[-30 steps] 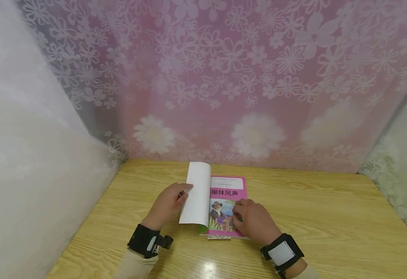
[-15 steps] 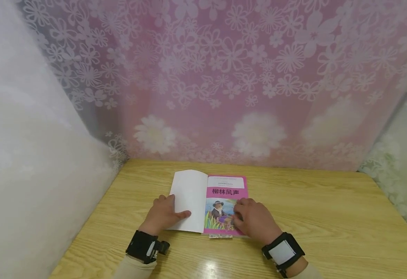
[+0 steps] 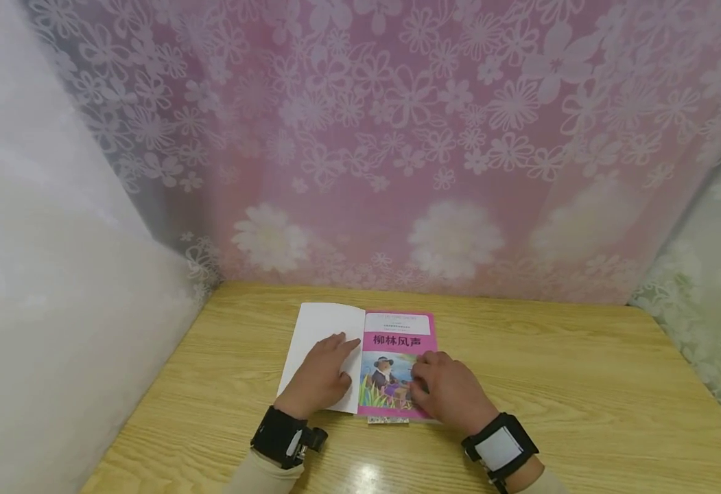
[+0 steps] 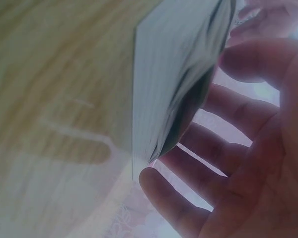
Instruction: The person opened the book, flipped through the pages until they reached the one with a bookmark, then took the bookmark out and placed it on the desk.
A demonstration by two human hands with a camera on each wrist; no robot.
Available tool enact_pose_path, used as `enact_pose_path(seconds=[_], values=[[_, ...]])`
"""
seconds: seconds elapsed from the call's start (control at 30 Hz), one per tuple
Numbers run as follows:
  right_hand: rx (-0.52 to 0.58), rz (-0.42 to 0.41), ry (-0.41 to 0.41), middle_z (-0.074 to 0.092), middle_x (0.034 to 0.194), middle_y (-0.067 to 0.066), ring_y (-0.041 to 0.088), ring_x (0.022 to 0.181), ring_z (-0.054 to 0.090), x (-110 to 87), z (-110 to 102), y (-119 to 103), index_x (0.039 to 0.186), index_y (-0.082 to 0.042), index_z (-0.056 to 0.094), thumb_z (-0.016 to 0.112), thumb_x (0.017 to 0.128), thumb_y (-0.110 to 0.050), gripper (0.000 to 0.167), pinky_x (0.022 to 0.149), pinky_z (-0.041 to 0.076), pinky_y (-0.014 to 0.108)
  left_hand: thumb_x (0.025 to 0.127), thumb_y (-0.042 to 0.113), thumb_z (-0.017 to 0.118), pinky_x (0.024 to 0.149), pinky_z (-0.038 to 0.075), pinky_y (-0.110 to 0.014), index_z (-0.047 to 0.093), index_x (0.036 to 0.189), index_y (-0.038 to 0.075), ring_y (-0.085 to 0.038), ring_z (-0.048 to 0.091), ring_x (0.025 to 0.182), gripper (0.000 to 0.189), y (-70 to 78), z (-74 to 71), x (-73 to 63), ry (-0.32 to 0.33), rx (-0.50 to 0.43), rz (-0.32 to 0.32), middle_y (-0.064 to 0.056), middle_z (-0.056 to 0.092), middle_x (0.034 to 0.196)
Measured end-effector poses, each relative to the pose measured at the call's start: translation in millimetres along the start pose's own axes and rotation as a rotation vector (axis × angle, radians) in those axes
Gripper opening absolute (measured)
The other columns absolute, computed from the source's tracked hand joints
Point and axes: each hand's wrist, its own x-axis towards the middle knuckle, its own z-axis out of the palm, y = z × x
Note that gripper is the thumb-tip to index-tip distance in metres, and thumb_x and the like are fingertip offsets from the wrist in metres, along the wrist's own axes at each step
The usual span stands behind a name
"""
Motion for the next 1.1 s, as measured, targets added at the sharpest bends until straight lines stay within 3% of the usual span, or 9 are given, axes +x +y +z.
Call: enact_pose_path(seconds=[0.07, 0.2, 0.4, 0.7, 0.97, 1.1], values=[[0.004, 0.003, -0.001, 0.066, 0.094, -0.002, 0.017, 0.089, 0.061, 0.2, -1.9, -1.2, 0.096, -0.015, 0.076, 0.081, 0.088, -0.029, 0.016, 0.081, 0.058, 0.038, 0.095, 0.015, 0.07, 0.114, 0.038, -0.06, 0.057, 0.142, -0.005, -0.047, 0.048, 0.137, 0.052, 8.5, 3.0, 5.1, 0.032, 0.027, 0.01, -0.032, 0.054, 0.143], [0.015, 0.018, -0.018, 0.067, 0.097, -0.002, 0.017, 0.091, 0.061, 0.1, -6.3, -3.5, 0.098, -0.015, 0.077, 0.081, 0.089, -0.029, 0.017, 0.084, 0.059, 0.038, 0.095, 0.032, 0.074, 0.109, 0.042, -0.061, 0.056, 0.141, -0.008, -0.048, 0.051, 0.133, 0.063, 18.4, 9.8, 10.4, 0.012, 0.063, -0.067, -0.032, 0.055, 0.141], [0.02, 0.018, -0.021, 0.066, 0.097, -0.003, 0.017, 0.093, 0.061, -1.0, -7.4, -2.8, 0.098, -0.014, 0.076, 0.08, 0.09, -0.028, 0.016, 0.085, 0.058, 0.038, 0.097, 0.016, 0.068, 0.108, 0.044, -0.058, 0.054, 0.144, -0.007, -0.047, 0.051, 0.132, 0.053, 18.0, 13.9, 12.7, -0.053, 0.028, -0.135, -0.028, 0.052, 0.143], [0.052, 0.038, -0.049, 0.063, 0.1, -0.003, 0.017, 0.098, 0.06, -1.6, -7.2, -4.0, 0.101, -0.015, 0.076, 0.078, 0.092, -0.029, 0.017, 0.082, 0.06, 0.039, 0.098, 0.014, 0.065, 0.11, 0.042, -0.058, 0.053, 0.145, -0.007, -0.048, 0.05, 0.132, 0.053, 10.5, 15.9, 11.9, -0.08, 0.006, -0.126, -0.029, 0.051, 0.144], [0.039, 0.017, -0.03, 0.061, 0.097, -0.003, 0.015, 0.095, 0.059, -3.1, -7.1, -4.2, 0.1, -0.014, 0.076, 0.078, 0.091, -0.028, 0.016, 0.078, 0.059, 0.036, 0.096, 0.012, 0.065, 0.11, 0.042, -0.057, 0.054, 0.144, -0.008, -0.047, 0.052, 0.131, 0.053, 7.9, 17.0, 13.3, -0.068, -0.013, -0.105, -0.028, 0.053, 0.142], [0.045, 0.017, -0.033, 0.065, 0.102, -0.001, 0.016, 0.096, 0.061, -3.0, -7.1, -3.0, 0.103, -0.014, 0.076, 0.077, 0.092, -0.028, 0.017, 0.08, 0.061, 0.038, 0.096, 0.012, 0.065, 0.109, 0.042, -0.057, 0.053, 0.143, -0.008, -0.047, 0.052, 0.13, 0.053, 9.3, 17.2, 13.0, -0.064, -0.015, -0.106, -0.028, 0.053, 0.141]])
